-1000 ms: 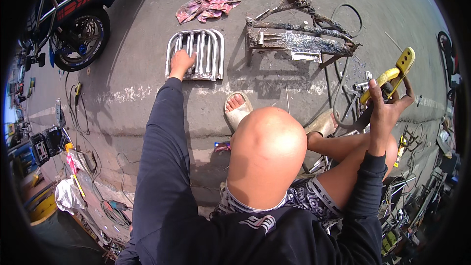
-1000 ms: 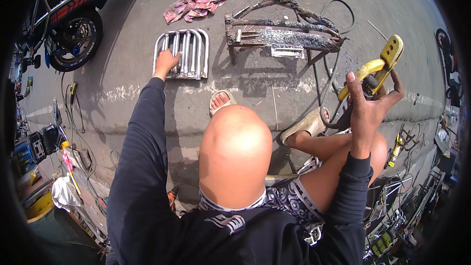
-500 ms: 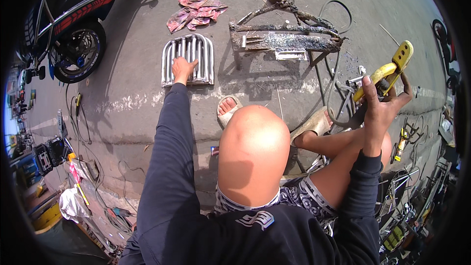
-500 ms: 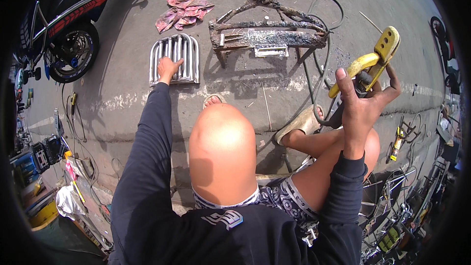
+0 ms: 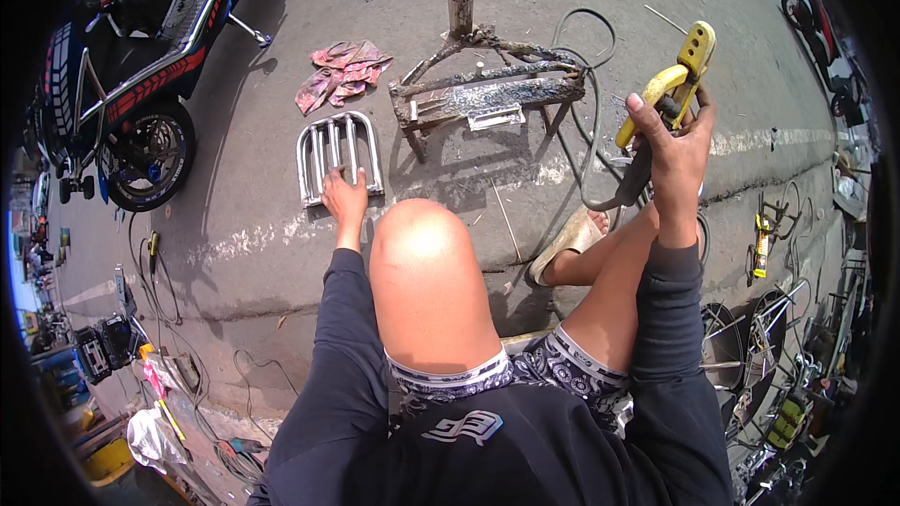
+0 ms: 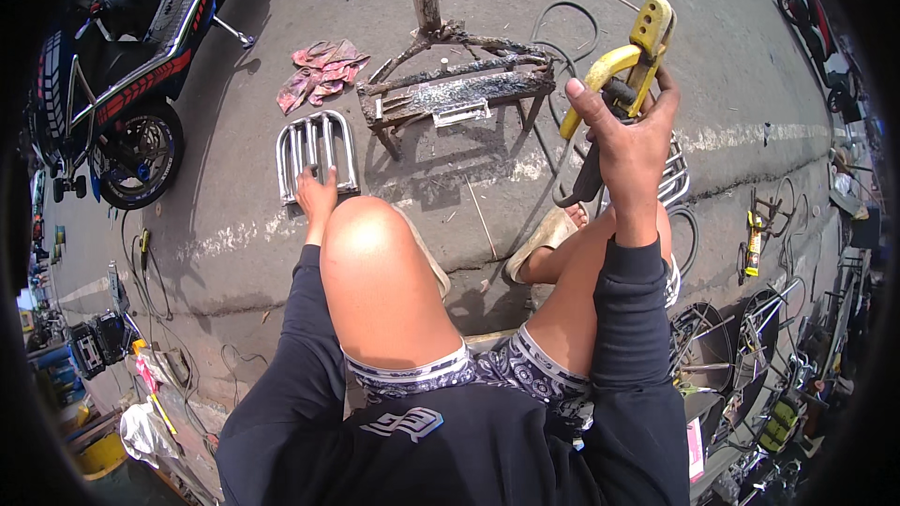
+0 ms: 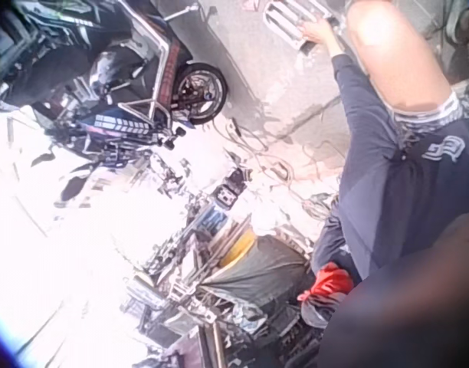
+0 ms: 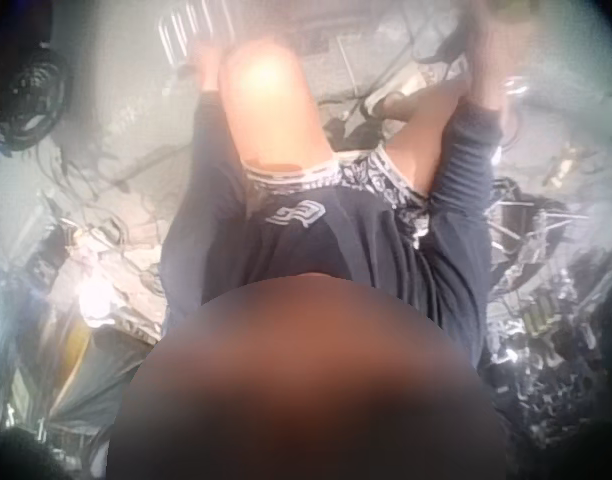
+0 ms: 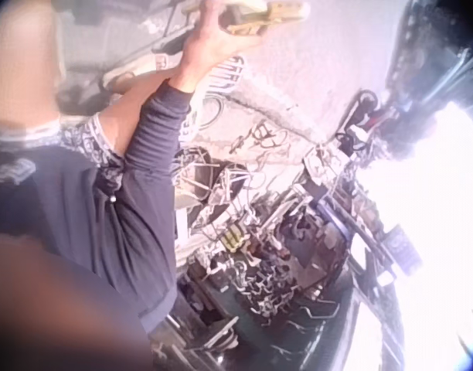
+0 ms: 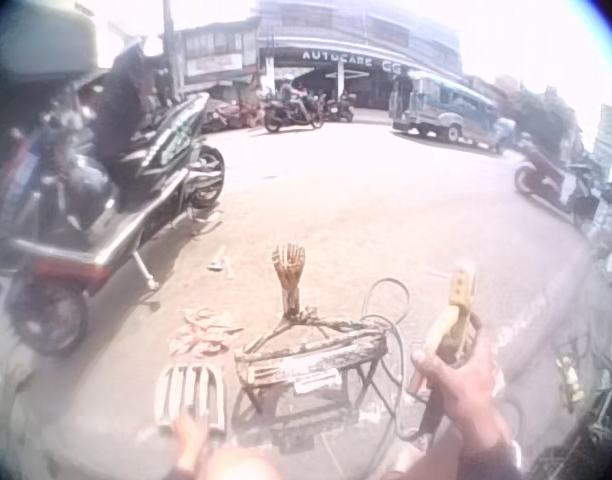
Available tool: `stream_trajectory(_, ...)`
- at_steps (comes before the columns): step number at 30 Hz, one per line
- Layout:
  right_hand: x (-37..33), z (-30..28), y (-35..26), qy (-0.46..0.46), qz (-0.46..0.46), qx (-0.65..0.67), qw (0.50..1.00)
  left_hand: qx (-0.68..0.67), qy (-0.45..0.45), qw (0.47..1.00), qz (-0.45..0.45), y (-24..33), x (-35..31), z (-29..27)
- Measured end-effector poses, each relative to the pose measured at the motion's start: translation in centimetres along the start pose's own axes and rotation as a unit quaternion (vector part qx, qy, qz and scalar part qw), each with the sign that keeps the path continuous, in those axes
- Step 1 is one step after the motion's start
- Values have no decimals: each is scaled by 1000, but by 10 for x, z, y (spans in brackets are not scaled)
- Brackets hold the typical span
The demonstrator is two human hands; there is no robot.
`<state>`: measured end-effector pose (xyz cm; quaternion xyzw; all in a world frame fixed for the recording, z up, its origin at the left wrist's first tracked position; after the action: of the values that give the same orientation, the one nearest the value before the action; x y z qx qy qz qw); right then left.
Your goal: The person sits on the ground and uses a handheld welding torch to join metal tubes of a frame. They hold the frame with one hand and the torch with the other, creating sparks as they weld along the joints.
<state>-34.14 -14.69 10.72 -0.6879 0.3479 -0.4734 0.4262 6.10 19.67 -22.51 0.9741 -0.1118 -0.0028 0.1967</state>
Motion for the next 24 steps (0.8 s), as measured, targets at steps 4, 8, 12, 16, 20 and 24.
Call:
stream_trajectory(4, 9, -8, 3, -10, 22, 61, 998, -300, -84, 949, -38, 29, -54, -63)
stream_trajectory(8, 3, -27, -19, 60, -73, 128, 987, -434, -148, 888, 33, 107, -64, -184)
stream_trajectory(12, -2, -69, -29, 147, -132, 195, 961, -520, -106, 809, 251, 210, -114, -316)
stream_trajectory(16, 5, -89, -6, 84, 42, 81, 992, -501, -157, 773, 356, 291, -180, -339)
stream_trajectory(20, 14, -120, -17, 138, -52, 90, 985, -244, -233, 842, 420, 327, -204, -270)
stream_trajectory(24, 37, -162, -9, 107, -136, -94, 980, -111, -333, 828, 437, 294, -203, -238)
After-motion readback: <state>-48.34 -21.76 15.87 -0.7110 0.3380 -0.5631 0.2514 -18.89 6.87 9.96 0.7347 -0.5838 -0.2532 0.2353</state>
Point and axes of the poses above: each hand's wrist, its own x-axis towards the middle knuckle, its own z-axis out of the palm, y = z × x, the point moved 7 cm from there along x, towards the middle knuckle, and after that the axes turned 7 degrees about -z, right-handed, at the moved point
